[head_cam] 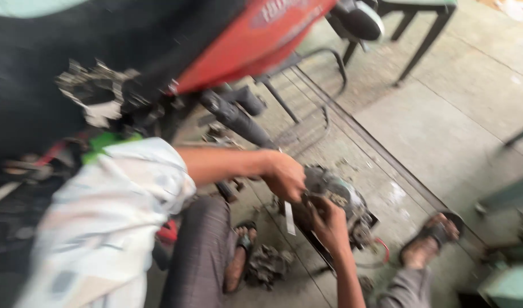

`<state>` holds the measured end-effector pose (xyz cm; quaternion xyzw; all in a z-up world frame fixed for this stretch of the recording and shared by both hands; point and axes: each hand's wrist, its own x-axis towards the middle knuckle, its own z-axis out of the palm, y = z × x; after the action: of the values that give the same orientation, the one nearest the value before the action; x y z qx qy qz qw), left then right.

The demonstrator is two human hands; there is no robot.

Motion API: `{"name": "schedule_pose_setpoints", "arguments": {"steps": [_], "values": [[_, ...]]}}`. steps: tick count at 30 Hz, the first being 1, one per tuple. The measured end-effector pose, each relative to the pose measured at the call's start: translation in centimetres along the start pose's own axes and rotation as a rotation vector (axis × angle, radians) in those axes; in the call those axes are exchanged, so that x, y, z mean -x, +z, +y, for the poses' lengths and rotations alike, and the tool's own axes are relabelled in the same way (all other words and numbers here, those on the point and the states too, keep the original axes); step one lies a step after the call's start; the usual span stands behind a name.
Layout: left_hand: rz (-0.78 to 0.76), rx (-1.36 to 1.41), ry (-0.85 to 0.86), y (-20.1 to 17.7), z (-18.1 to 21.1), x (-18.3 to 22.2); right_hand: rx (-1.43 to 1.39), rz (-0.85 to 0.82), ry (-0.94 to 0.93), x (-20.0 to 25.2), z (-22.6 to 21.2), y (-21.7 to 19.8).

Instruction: Repairing a motorcycle engine component on the floor using various wrenches.

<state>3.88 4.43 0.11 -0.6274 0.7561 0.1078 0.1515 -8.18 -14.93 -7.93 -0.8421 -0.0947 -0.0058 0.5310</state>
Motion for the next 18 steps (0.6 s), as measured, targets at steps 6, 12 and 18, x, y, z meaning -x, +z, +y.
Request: {"name": "schedule_pose_setpoints", "arguments": {"steps": [6, 12, 18], "values": [[-0.053, -0.049, -0.039, -1.0, -0.7, -1.4, 0.032, 0.043, 0.046, 0.2, 0.4, -1.2], [0.011, 0.062, -0.342, -6.1, 3.1, -3.5, -0.135, 0.016, -0.133, 0.2, 3.1, -2.1], [0.494, 0.375, -0.410, -11.8, 7.1, -0.7, 0.303, 0.100, -0.304, 4.1, -4.9, -2.4]]}}
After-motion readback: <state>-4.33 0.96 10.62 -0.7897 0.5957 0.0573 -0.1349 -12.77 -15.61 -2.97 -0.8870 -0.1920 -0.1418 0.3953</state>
